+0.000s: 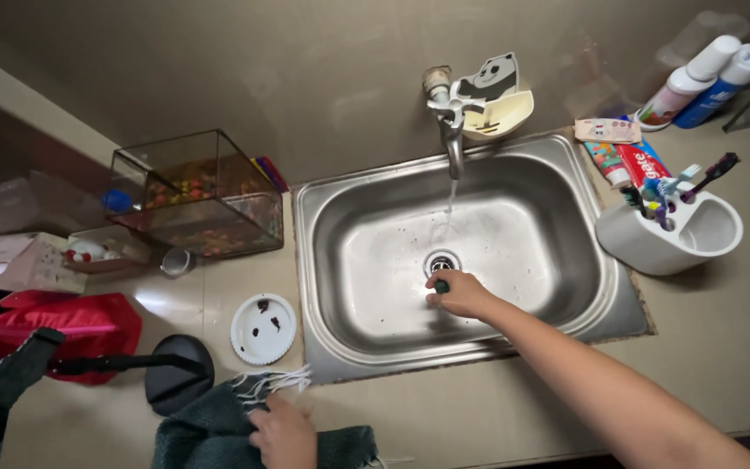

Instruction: Cleaning and scrubbing a stainless steel sink with a sponge.

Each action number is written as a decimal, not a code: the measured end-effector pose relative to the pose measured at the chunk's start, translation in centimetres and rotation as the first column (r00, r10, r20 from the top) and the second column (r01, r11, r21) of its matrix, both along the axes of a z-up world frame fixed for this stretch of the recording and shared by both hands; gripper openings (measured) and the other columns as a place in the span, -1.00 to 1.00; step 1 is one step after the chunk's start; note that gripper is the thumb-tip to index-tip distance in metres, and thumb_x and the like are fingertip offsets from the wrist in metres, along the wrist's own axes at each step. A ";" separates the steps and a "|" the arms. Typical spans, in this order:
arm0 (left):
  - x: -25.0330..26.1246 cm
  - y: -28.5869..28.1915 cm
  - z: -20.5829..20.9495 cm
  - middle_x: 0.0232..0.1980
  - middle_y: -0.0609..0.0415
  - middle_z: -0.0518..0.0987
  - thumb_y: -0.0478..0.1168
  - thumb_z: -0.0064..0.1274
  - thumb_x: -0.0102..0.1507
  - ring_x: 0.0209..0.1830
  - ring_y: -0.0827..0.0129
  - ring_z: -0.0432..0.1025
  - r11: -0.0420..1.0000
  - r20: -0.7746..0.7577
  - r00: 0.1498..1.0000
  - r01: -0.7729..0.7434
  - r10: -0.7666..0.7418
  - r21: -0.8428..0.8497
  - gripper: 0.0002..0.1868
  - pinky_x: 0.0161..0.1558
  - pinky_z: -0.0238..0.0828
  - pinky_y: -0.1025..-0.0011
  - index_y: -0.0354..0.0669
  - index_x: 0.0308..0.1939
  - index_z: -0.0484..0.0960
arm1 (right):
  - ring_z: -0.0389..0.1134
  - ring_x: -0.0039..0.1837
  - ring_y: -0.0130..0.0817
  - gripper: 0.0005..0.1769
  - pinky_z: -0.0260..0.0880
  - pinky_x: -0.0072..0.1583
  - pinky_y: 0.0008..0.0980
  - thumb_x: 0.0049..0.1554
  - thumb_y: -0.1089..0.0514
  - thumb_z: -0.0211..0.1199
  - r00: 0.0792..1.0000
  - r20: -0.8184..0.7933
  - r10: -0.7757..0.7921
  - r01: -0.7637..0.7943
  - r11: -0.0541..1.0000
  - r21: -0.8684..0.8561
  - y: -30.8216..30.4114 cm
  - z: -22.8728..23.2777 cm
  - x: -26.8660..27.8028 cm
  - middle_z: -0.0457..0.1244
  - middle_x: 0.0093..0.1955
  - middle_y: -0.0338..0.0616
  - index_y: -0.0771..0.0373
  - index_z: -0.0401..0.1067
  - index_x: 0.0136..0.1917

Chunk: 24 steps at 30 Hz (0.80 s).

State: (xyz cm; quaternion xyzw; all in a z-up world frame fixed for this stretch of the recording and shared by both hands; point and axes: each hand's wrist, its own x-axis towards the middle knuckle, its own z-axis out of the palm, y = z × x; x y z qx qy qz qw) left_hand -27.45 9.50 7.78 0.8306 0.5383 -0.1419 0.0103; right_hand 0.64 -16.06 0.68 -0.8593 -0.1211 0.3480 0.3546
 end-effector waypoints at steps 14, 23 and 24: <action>1.4 -7.0 1.5 0.11 -0.20 0.48 0.05 0.42 -0.05 0.04 -0.11 0.45 0.825 0.458 0.847 0.448 -0.269 -0.344 -0.34 0.08 0.40 0.12 0.04 0.07 0.52 | 0.41 -0.20 -0.20 -0.70 0.42 -0.11 -0.27 0.05 0.08 0.41 0.922 -0.009 -0.387 0.385 0.914 0.131 -2.3 0.2 3.6 0.40 -0.17 -0.09 0.16 0.56 0.05; -2.0 0.5 -19.5 -0.14 -0.02 0.40 0.04 0.29 0.10 -0.18 0.11 0.34 0.745 0.115 0.809 0.579 -0.577 -0.332 -0.70 0.07 0.34 0.10 0.38 -0.10 0.62 | 0.44 0.20 0.06 -0.63 0.43 0.24 -0.12 0.09 0.30 0.26 0.284 0.780 -0.557 0.065 0.823 0.564 -1.8 20.8 14.5 0.39 0.15 0.12 0.31 0.50 0.20; -0.9 1.0 -18.9 -0.15 -0.03 0.43 0.03 0.31 0.08 -0.19 0.12 0.37 0.753 0.202 0.813 0.582 -0.546 -0.307 -0.67 0.07 0.35 0.11 0.33 -0.10 0.60 | 0.45 0.24 0.07 -0.52 0.41 0.28 -0.11 0.04 0.32 0.19 0.369 0.788 -0.493 -0.078 0.828 0.555 -1.1 22.9 14.8 0.39 0.18 0.13 0.32 0.50 0.25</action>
